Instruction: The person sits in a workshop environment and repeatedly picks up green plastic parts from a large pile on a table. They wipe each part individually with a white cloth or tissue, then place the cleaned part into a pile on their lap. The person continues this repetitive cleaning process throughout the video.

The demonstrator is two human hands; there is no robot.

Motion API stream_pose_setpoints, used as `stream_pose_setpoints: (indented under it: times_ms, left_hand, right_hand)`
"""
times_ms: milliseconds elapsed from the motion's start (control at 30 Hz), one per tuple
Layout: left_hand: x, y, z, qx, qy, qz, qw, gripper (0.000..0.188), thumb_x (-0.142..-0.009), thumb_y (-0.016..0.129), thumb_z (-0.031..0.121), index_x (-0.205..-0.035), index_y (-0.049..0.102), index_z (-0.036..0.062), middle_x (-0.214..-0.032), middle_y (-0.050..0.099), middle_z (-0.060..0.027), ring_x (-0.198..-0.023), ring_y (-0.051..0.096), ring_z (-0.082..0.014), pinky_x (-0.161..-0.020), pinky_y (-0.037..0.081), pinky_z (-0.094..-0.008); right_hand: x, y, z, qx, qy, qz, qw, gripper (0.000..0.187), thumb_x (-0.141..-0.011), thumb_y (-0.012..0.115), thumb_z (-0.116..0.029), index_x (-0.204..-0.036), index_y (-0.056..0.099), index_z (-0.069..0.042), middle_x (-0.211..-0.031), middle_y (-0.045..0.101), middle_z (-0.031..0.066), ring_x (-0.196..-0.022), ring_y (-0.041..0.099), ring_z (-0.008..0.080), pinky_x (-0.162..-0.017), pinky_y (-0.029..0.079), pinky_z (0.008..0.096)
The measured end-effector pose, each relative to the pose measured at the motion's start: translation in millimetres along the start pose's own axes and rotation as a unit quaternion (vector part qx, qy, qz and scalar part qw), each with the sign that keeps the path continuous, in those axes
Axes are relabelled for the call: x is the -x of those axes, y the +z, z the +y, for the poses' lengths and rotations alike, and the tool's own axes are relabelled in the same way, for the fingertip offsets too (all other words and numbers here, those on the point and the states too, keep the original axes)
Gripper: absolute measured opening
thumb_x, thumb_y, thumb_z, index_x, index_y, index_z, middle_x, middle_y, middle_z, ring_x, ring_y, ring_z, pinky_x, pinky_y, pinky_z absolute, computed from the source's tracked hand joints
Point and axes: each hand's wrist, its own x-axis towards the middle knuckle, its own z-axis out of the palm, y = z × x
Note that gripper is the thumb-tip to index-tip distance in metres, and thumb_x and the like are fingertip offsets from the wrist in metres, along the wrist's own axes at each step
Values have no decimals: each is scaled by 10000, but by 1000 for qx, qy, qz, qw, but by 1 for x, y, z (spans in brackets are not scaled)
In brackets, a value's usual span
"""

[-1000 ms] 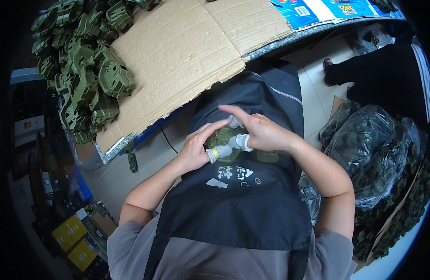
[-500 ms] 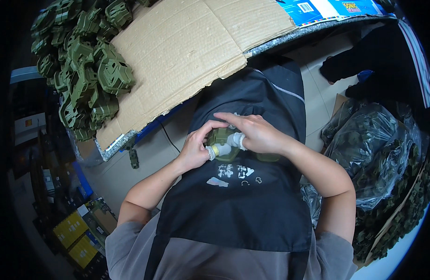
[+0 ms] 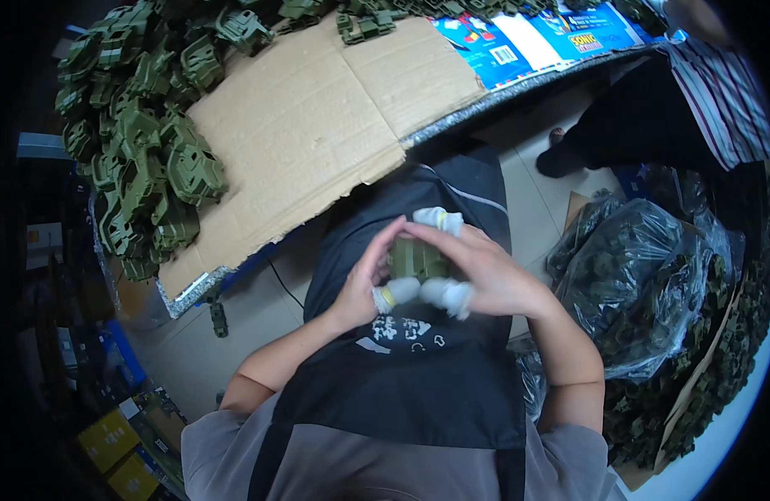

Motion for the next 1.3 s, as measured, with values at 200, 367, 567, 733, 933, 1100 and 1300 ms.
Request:
stream_pose_setpoints:
  times_ms: [200,367,567,733,933,1100,1300]
  left_hand:
    - [-26,-5,47,-72,242,8,968,1053,-684,768,341,-1426,88,33,-1377,350,-194,-1216,412,-284,-1015,300,-384]
    - [-28,3,59,-153,177,-45,971,622,-763,690,238,-1316,444,95,-1320,427,-192,-1132,499,-315,-954,374,-360]
    - [-18,-2,75,-349,170,-93,917,546,-774,655,212,-1293,487,175,-1293,435,-193,-1082,503,-368,-911,404,-387]
    - [-16,-38,104,-281,197,-36,939,1131,-537,859,256,-1411,172,45,-1353,347,-237,-1224,404,-340,-989,356,-405]
    - [-30,-31,100,-244,210,-14,947,1123,-551,851,85,-1420,140,90,-1301,365,-178,-1159,459,-263,-964,390,-371]
    - [-53,-37,91,-214,198,16,956,1183,-599,828,85,-1432,-12,96,-1368,271,-185,-1205,412,-283,-987,362,-392]
    - [-37,-79,154,-527,240,228,783,858,-679,763,298,-1360,314,33,-1296,419,-206,-1237,357,-371,-1009,316,-444]
  right_hand:
    - [9,-25,-7,-87,-38,136,986,751,-644,765,-187,-1281,405,-20,-1220,497,158,-1116,502,277,-948,385,344]
    - [12,-14,-6,-73,-67,182,978,830,-650,758,-136,-1343,320,-7,-1240,479,175,-1122,497,284,-953,376,332]
    - [22,-28,-5,25,-115,103,988,614,-686,736,-122,-1254,505,-79,-1124,545,129,-1027,542,275,-867,433,322]
    - [45,-39,1,-298,-46,272,914,649,-677,773,-131,-1246,472,-47,-1205,500,118,-1110,499,220,-956,380,352]
    - [42,-54,4,-186,-51,180,965,614,-694,744,-123,-1245,487,-38,-1197,522,128,-1119,499,244,-948,376,336]
    - [16,-78,18,-86,-95,237,963,554,-692,732,-113,-1202,529,-32,-1171,549,129,-1097,518,242,-940,385,336]
    - [-106,-242,71,102,-125,599,784,469,-808,553,-50,-1263,460,16,-1271,488,124,-1139,480,212,-993,327,312]
